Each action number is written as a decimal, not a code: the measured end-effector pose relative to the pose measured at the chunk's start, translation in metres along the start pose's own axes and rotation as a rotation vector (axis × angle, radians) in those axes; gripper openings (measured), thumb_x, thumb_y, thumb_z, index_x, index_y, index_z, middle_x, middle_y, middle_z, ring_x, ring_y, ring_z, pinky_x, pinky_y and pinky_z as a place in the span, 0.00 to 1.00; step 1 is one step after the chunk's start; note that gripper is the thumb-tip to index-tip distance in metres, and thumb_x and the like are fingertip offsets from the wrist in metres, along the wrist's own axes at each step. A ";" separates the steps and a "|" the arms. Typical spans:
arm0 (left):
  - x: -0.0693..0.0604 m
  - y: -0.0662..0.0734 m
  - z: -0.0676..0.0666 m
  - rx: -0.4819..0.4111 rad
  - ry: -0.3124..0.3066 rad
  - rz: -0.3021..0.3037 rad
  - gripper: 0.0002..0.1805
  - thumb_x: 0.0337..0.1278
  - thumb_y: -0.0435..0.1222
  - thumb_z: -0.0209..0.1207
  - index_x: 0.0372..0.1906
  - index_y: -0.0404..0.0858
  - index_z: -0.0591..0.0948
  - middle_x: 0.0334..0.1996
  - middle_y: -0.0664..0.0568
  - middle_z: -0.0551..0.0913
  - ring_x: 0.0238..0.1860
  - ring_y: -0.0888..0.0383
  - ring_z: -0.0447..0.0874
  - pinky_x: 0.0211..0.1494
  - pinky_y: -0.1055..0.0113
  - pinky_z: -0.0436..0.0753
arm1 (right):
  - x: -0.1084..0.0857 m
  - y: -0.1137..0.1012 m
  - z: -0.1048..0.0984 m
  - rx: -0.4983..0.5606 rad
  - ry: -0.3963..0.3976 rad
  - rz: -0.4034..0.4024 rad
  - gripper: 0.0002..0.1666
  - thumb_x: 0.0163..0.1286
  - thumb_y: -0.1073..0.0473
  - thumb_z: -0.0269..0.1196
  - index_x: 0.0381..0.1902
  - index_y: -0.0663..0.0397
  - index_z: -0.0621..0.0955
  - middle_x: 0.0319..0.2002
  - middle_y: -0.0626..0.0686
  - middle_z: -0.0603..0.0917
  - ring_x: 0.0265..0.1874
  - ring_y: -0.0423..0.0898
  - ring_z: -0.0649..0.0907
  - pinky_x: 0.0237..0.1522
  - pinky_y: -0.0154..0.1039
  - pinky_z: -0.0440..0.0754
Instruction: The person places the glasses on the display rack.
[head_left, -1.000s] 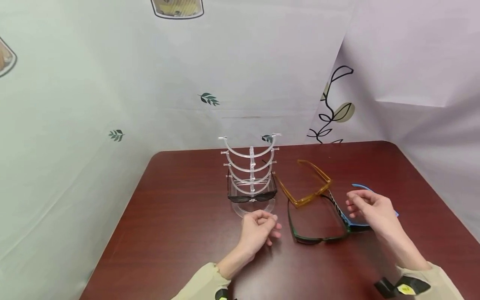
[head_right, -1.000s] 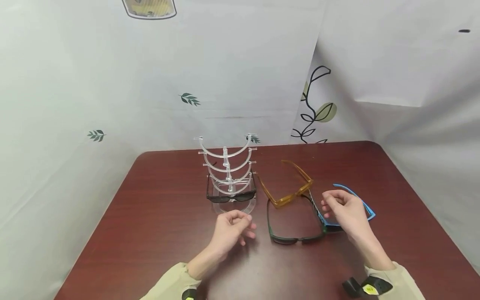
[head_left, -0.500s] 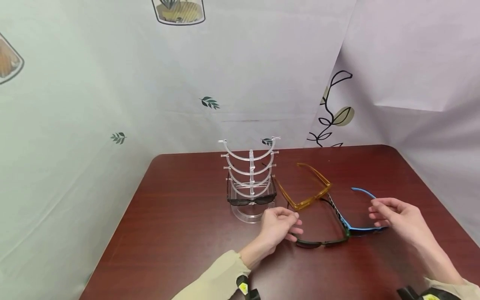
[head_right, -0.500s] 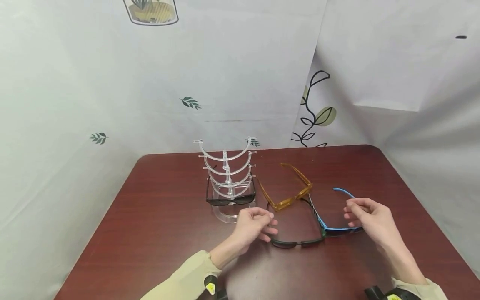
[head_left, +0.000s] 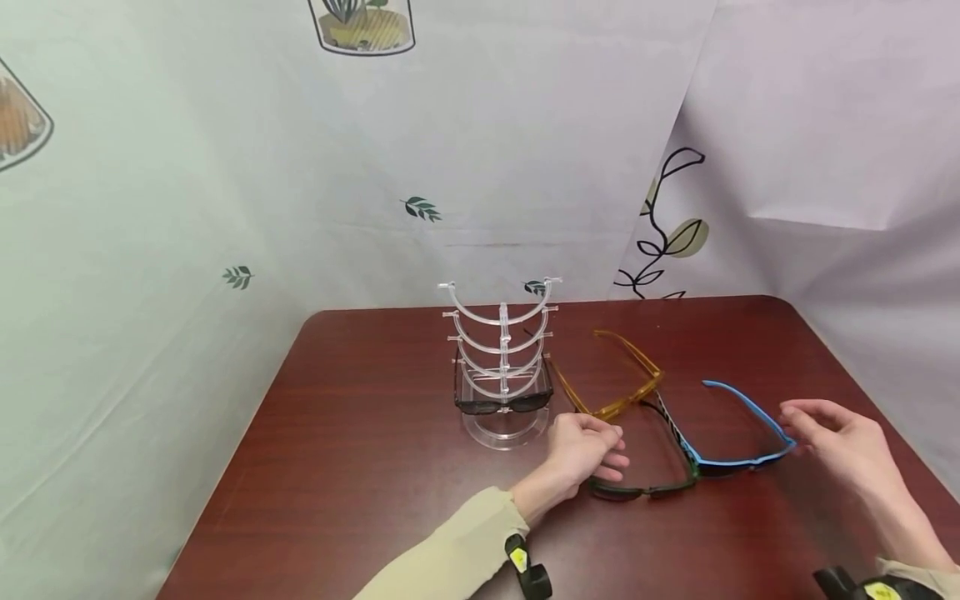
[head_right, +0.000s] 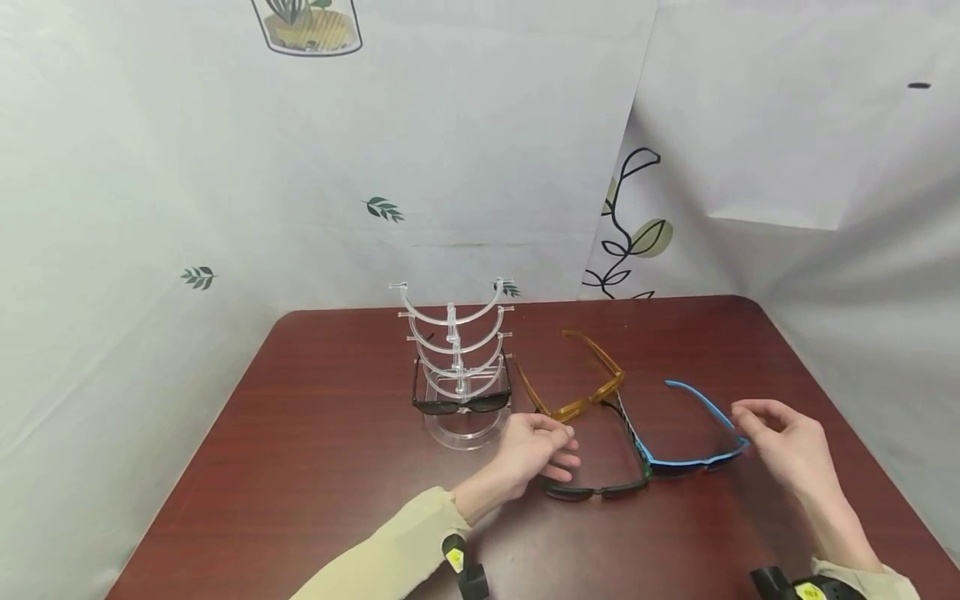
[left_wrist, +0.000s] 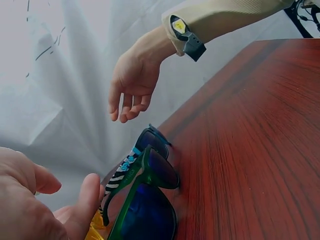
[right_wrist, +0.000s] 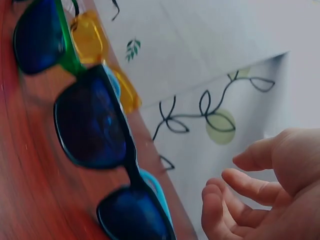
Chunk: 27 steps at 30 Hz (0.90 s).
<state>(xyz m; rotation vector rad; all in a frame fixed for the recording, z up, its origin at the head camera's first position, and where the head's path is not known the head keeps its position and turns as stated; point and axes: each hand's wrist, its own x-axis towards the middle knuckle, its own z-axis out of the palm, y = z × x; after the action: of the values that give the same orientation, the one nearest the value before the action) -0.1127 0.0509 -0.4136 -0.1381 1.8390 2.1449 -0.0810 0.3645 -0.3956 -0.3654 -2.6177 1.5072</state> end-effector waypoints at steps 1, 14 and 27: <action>0.001 0.000 0.002 0.005 0.004 -0.008 0.04 0.59 0.25 0.63 0.30 0.31 0.80 0.27 0.36 0.86 0.23 0.46 0.88 0.19 0.61 0.85 | 0.002 0.003 -0.001 -0.025 0.014 0.008 0.06 0.75 0.49 0.60 0.37 0.28 0.82 0.27 0.37 0.85 0.23 0.37 0.83 0.24 0.32 0.81; 0.012 -0.004 0.028 0.077 0.031 -0.014 0.07 0.57 0.25 0.65 0.27 0.34 0.79 0.22 0.41 0.85 0.20 0.51 0.86 0.16 0.68 0.83 | 0.016 0.030 -0.011 -0.111 0.071 0.065 0.26 0.76 0.52 0.57 0.50 0.78 0.76 0.28 0.34 0.82 0.26 0.27 0.78 0.24 0.32 0.82; 0.021 -0.011 0.055 0.096 0.046 -0.071 0.10 0.55 0.25 0.67 0.24 0.35 0.78 0.18 0.43 0.83 0.17 0.53 0.84 0.16 0.67 0.83 | 0.023 0.042 -0.016 -0.035 0.005 0.095 0.15 0.76 0.50 0.58 0.40 0.55 0.84 0.29 0.34 0.82 0.26 0.30 0.80 0.26 0.33 0.84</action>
<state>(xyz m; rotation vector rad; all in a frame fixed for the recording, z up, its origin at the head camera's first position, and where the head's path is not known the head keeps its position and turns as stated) -0.1225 0.1099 -0.4204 -0.2290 1.9293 2.0177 -0.0929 0.4042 -0.4241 -0.5030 -2.6610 1.4870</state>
